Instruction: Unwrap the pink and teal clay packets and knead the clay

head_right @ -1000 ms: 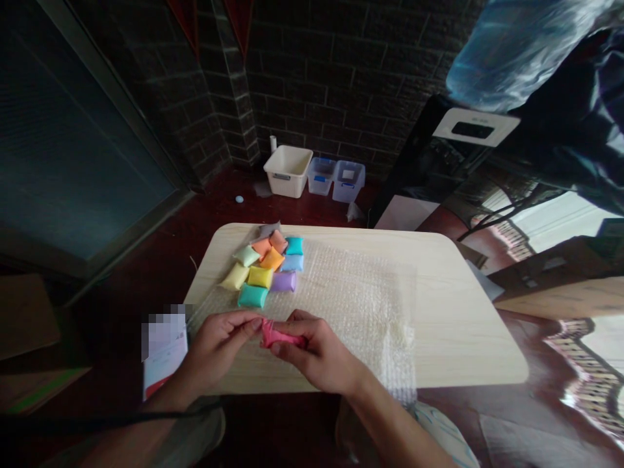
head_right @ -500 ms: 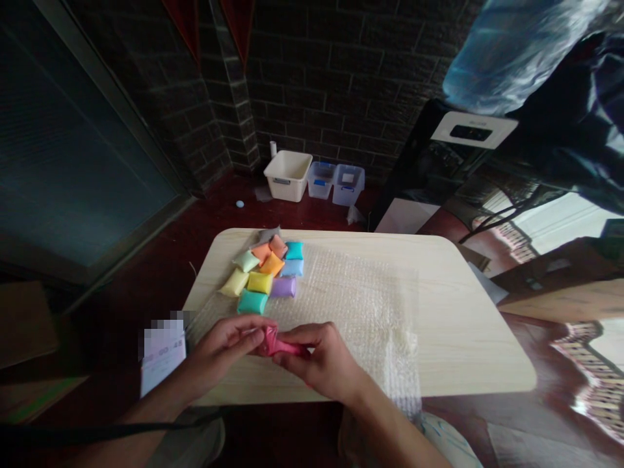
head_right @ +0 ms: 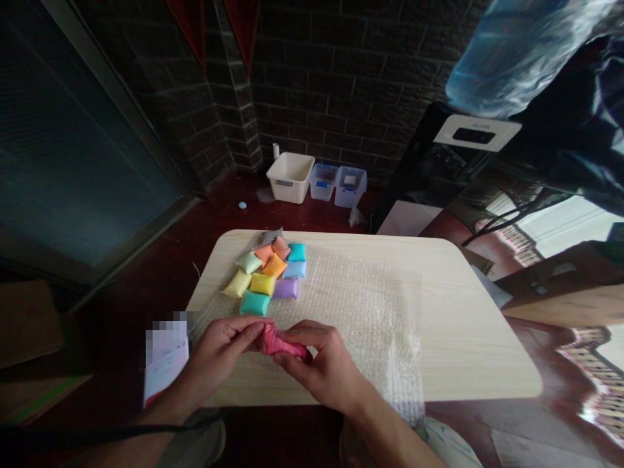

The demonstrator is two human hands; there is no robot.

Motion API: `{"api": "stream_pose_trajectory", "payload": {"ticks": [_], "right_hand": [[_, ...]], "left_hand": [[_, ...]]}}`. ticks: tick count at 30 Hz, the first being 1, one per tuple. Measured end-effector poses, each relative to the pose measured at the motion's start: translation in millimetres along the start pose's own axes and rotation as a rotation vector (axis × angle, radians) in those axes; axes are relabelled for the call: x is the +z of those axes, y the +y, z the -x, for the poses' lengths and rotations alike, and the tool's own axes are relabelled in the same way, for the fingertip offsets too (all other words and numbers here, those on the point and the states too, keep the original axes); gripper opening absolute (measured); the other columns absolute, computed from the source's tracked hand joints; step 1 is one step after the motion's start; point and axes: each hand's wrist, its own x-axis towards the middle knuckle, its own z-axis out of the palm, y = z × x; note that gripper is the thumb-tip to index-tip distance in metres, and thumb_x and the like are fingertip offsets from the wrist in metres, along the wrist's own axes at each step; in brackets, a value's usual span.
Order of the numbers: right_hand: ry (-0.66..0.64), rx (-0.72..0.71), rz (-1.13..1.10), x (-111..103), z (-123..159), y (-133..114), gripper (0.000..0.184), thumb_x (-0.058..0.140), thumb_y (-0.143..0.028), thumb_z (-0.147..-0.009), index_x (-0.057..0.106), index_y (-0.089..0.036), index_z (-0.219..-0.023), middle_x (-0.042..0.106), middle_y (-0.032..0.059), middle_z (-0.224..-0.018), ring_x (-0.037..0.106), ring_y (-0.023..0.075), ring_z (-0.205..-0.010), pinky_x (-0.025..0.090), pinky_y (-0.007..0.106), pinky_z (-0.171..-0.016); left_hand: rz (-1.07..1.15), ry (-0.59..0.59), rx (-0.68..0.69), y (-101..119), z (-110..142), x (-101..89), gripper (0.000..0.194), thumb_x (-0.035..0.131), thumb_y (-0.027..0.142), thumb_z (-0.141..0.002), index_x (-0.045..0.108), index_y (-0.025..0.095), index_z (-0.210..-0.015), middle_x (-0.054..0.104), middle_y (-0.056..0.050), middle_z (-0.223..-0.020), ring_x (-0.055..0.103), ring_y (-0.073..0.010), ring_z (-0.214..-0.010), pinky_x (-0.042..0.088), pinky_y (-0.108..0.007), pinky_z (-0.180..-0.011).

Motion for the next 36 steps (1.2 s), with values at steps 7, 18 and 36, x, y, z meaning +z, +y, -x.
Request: {"api": "stream_pose_trajectory", "payload": {"ticks": [7, 18, 36], "right_hand": [[-0.05, -0.004, 0.093, 1.6, 3.5, -7.1, 0.034, 0.059, -0.025, -0.102, 0.069, -0.023, -0.134, 0.064, 0.0058, -0.092, 0.058, 0.0189, -0.08, 0.046, 0.032, -0.07], [-0.083, 0.082, -0.029, 10.5, 1.6, -3.9, 0.027, 0.059, -0.036, -0.104, 0.076, -0.022, -0.12, 0.059, 0.001, -0.08, 0.053, 0.0162, -0.076, 0.041, 0.031, -0.07], [-0.146, 0.122, -0.117, 2.0, -2.7, 3.7, 0.018, 0.069, -0.029, -0.096, 0.081, -0.022, -0.107, 0.055, 0.0021, -0.088, 0.052, 0.0151, -0.077, 0.04, 0.029, -0.064]], "left_hand": [[-0.138, 0.044, 0.05, 3.9, 0.3, 0.5, 0.032, 0.064, 0.043, -0.097, 0.08, 0.016, -0.102, 0.081, -0.007, -0.093, 0.075, -0.0228, -0.087, 0.058, -0.03, -0.082], [-0.226, 0.025, 0.096, 5.6, 4.7, 5.1, 0.033, 0.06, 0.041, -0.099, 0.081, 0.017, -0.103, 0.082, -0.008, -0.104, 0.075, -0.0268, -0.099, 0.055, -0.031, -0.09], [-0.207, 0.011, 0.054, 10.9, 1.3, -2.4, 0.029, 0.065, 0.041, -0.095, 0.082, 0.017, -0.098, 0.082, -0.007, -0.093, 0.076, -0.0231, -0.089, 0.06, -0.028, -0.081]]}}
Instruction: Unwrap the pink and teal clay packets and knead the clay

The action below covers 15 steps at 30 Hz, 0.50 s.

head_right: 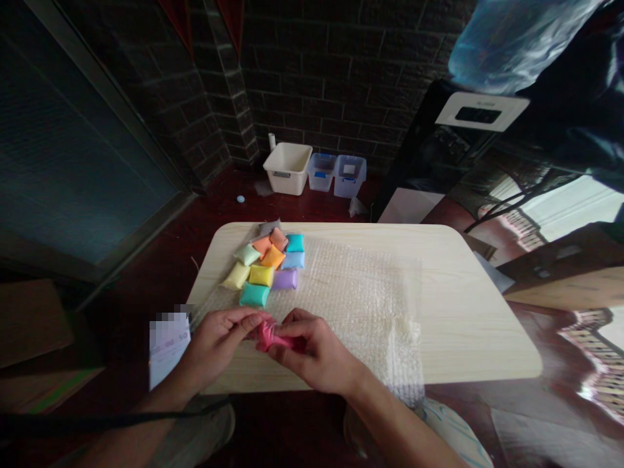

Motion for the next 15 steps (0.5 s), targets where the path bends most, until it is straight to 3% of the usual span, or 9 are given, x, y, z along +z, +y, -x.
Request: {"api": "stream_pose_trajectory", "payload": {"ticks": [8, 10, 13, 15], "right_hand": [[0.012, -0.069, 0.146, 3.4, 2.4, -3.9, 0.018, 0.068, -0.023, -0.095, 0.074, -0.019, -0.11, 0.06, 0.0039, -0.094, 0.055, 0.0165, -0.081, 0.045, 0.03, -0.071], [0.01, -0.062, 0.178, 6.3, 3.3, -4.0, 0.016, 0.066, -0.021, -0.095, 0.072, -0.018, -0.11, 0.062, 0.0034, -0.092, 0.055, 0.0157, -0.078, 0.046, 0.03, -0.071], [0.009, 0.004, 0.065, 7.5, 3.3, -3.8, 0.021, 0.053, -0.022, -0.103, 0.068, -0.018, -0.117, 0.065, 0.0021, -0.085, 0.058, 0.0136, -0.071, 0.048, 0.027, -0.064], [-0.012, 0.042, -0.044, 6.5, 2.6, -2.8, 0.027, 0.049, -0.024, -0.106, 0.065, -0.018, -0.126, 0.068, 0.0026, -0.084, 0.062, 0.0134, -0.07, 0.051, 0.025, -0.062]], "left_hand": [[0.114, 0.034, -0.05, -7.6, -2.7, 1.7, 0.035, 0.063, 0.047, -0.096, 0.078, 0.015, -0.098, 0.078, -0.007, -0.083, 0.074, -0.0204, -0.076, 0.061, -0.03, -0.076], [0.168, 0.03, -0.068, -8.5, -3.5, 3.2, 0.038, 0.063, 0.049, -0.096, 0.073, 0.015, -0.106, 0.076, -0.007, -0.084, 0.072, -0.0195, -0.074, 0.061, -0.03, -0.071], [0.261, -0.021, -0.087, -9.5, -4.5, 5.0, 0.045, 0.074, 0.046, -0.09, 0.063, 0.017, -0.123, 0.074, -0.007, -0.097, 0.071, -0.0198, -0.08, 0.06, -0.029, -0.065], [0.308, -0.045, -0.084, -10.4, -5.5, 4.9, 0.046, 0.08, 0.041, -0.085, 0.062, 0.017, -0.12, 0.072, -0.007, -0.1, 0.068, -0.0176, -0.078, 0.057, -0.025, -0.061]]}}
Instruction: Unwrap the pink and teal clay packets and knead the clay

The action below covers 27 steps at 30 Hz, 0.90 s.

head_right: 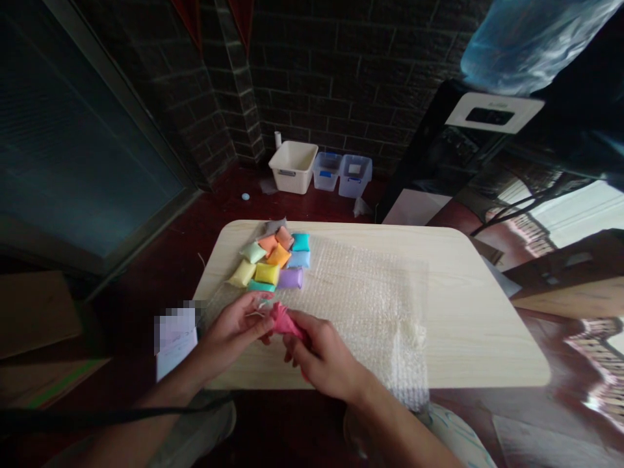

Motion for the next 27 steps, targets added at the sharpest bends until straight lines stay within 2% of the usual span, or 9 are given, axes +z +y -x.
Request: {"api": "stream_pose_trajectory", "payload": {"ticks": [3, 5, 8, 13, 19, 22, 27], "right_hand": [[-0.04, 0.012, -0.088, -1.3, -1.0, 3.6, 0.03, 0.05, -0.029, -0.106, 0.062, -0.016, -0.131, 0.072, 0.0062, -0.092, 0.068, 0.0152, -0.073, 0.056, 0.027, -0.065], [-0.036, 0.016, -0.118, -1.3, -1.4, 6.7, 0.033, 0.051, -0.032, -0.106, 0.062, -0.016, -0.133, 0.074, 0.0091, -0.1, 0.071, 0.0169, -0.076, 0.059, 0.029, -0.065], [0.023, 0.032, -0.091, -1.9, -1.6, 9.6, 0.035, 0.055, -0.038, -0.104, 0.066, -0.015, -0.129, 0.075, 0.0107, -0.099, 0.073, 0.0187, -0.079, 0.06, 0.03, -0.066], [0.076, 0.082, -0.055, -4.7, -1.3, 11.6, 0.038, 0.06, -0.044, -0.101, 0.072, -0.013, -0.119, 0.075, 0.0081, -0.08, 0.07, 0.0159, -0.067, 0.056, 0.026, -0.058], [0.131, 0.214, -0.06, -6.6, -3.7, 16.9, 0.041, 0.059, -0.054, -0.099, 0.069, -0.015, -0.094, 0.065, 0.0002, -0.058, 0.055, 0.0093, -0.04, 0.04, 0.018, -0.037], [0.114, 0.239, -0.121, -7.8, -5.9, 16.5, 0.043, 0.061, -0.056, -0.096, 0.068, -0.014, -0.09, 0.065, 0.0008, -0.057, 0.054, 0.0091, -0.039, 0.04, 0.018, -0.036], [0.109, 0.234, -0.233, -7.3, -6.6, 21.8, 0.036, 0.077, -0.048, -0.086, 0.065, -0.014, -0.094, 0.071, 0.0039, -0.071, 0.064, 0.0121, -0.052, 0.047, 0.02, -0.043]], "left_hand": [[0.044, 0.019, -0.036, -1.1, -1.2, -2.7, 0.031, 0.079, 0.041, -0.086, 0.067, 0.013, -0.093, 0.068, -0.004, -0.082, 0.06, -0.0115, -0.064, 0.05, -0.021, -0.056], [0.061, 0.043, -0.086, -1.4, -1.1, -4.2, 0.032, 0.078, 0.043, -0.086, 0.067, 0.012, -0.082, 0.065, -0.002, -0.071, 0.057, -0.011, -0.059, 0.048, -0.021, -0.054], [0.076, 0.05, -0.122, -0.5, 0.6, -3.9, 0.032, 0.077, 0.043, -0.086, 0.07, 0.012, -0.084, 0.064, -0.002, -0.067, 0.056, -0.0119, -0.058, 0.046, -0.022, -0.051], [0.003, 0.053, -0.082, 2.2, 2.7, -2.3, 0.033, 0.072, 0.045, -0.088, 0.071, 0.012, -0.083, 0.061, -0.001, -0.063, 0.053, -0.0115, -0.053, 0.042, -0.021, -0.047], [-0.44, 0.178, 0.059, 3.9, 5.5, -2.4, 0.045, 0.056, 0.049, -0.098, 0.059, 0.018, -0.064, 0.054, 0.002, -0.053, 0.05, -0.0122, -0.048, 0.038, -0.023, -0.049], [-0.528, 0.193, 0.102, 3.6, 5.8, -1.4, 0.049, 0.052, 0.049, -0.099, 0.057, 0.02, -0.061, 0.055, 0.001, -0.054, 0.053, -0.0136, -0.052, 0.039, -0.024, -0.052], [-0.456, 0.163, 0.046, -1.8, 1.8, 0.0, 0.055, 0.05, 0.056, -0.099, 0.049, 0.022, -0.055, 0.052, 0.001, -0.049, 0.054, -0.0147, -0.048, 0.04, -0.026, -0.052]]}}
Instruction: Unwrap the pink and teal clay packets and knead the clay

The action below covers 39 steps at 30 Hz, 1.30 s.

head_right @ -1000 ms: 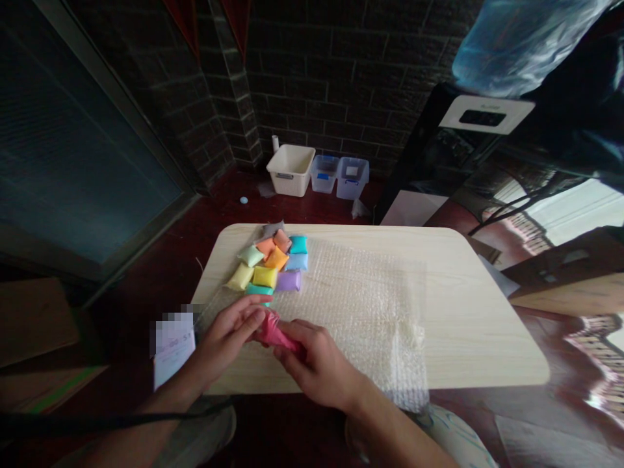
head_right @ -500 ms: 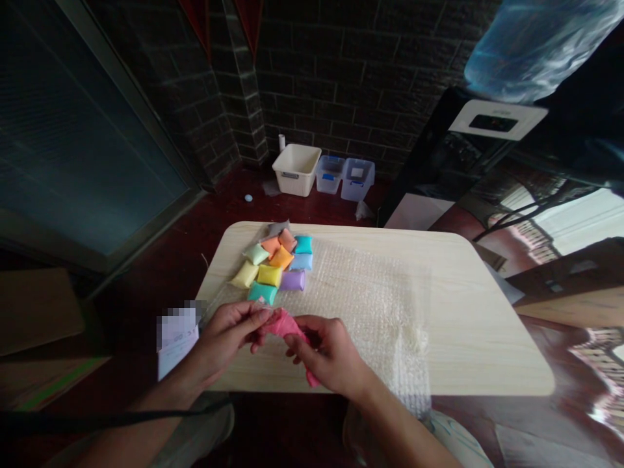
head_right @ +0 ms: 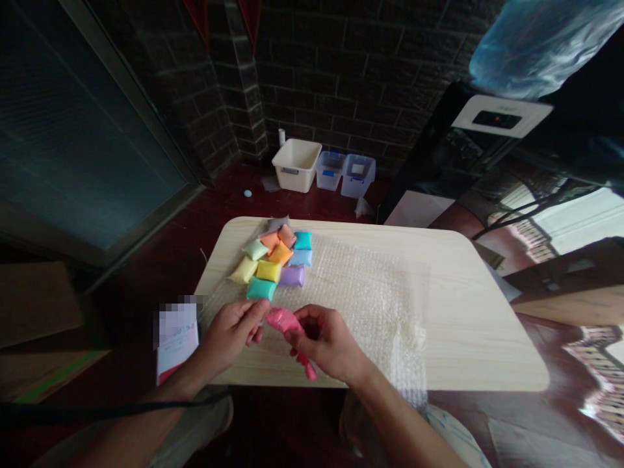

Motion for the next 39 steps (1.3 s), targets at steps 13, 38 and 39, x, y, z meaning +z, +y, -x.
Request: {"api": "stream_pose_trajectory", "payload": {"ticks": [13, 38, 39], "right_hand": [[0.002, -0.147, 0.301, 0.3, 0.1, -4.8, 0.033, 0.072, -0.044, -0.093, 0.081, -0.018, -0.111, 0.075, 0.0038, -0.083, 0.059, 0.0134, -0.062, 0.048, 0.026, -0.056], [-0.114, 0.023, -0.166, 6.7, -4.3, -6.6, 0.034, 0.082, -0.042, -0.085, 0.076, -0.014, -0.103, 0.069, 0.0034, -0.082, 0.058, 0.0091, -0.058, 0.049, 0.022, -0.052], [-0.083, 0.006, -0.148, 7.3, -5.0, -6.5, 0.035, 0.077, -0.045, -0.089, 0.076, -0.014, -0.104, 0.071, 0.0042, -0.083, 0.058, 0.0091, -0.056, 0.049, 0.023, -0.051]], "left_hand": [[0.173, -0.084, -0.017, -2.0, -1.0, 1.4, 0.057, 0.049, 0.057, -0.1, 0.051, 0.02, -0.057, 0.052, 0.001, -0.053, 0.056, -0.0143, -0.054, 0.045, -0.026, -0.058], [0.513, 0.314, -0.072, -2.7, -10.8, 9.8, 0.034, 0.089, 0.039, -0.069, 0.067, 0.015, -0.06, 0.061, 0.003, -0.058, 0.052, -0.0108, -0.058, 0.042, -0.024, -0.061], [0.542, 0.317, -0.082, -2.9, -11.8, 10.0, 0.036, 0.089, 0.04, -0.069, 0.066, 0.015, -0.059, 0.059, 0.004, -0.057, 0.051, -0.0102, -0.058, 0.042, -0.024, -0.06]]}}
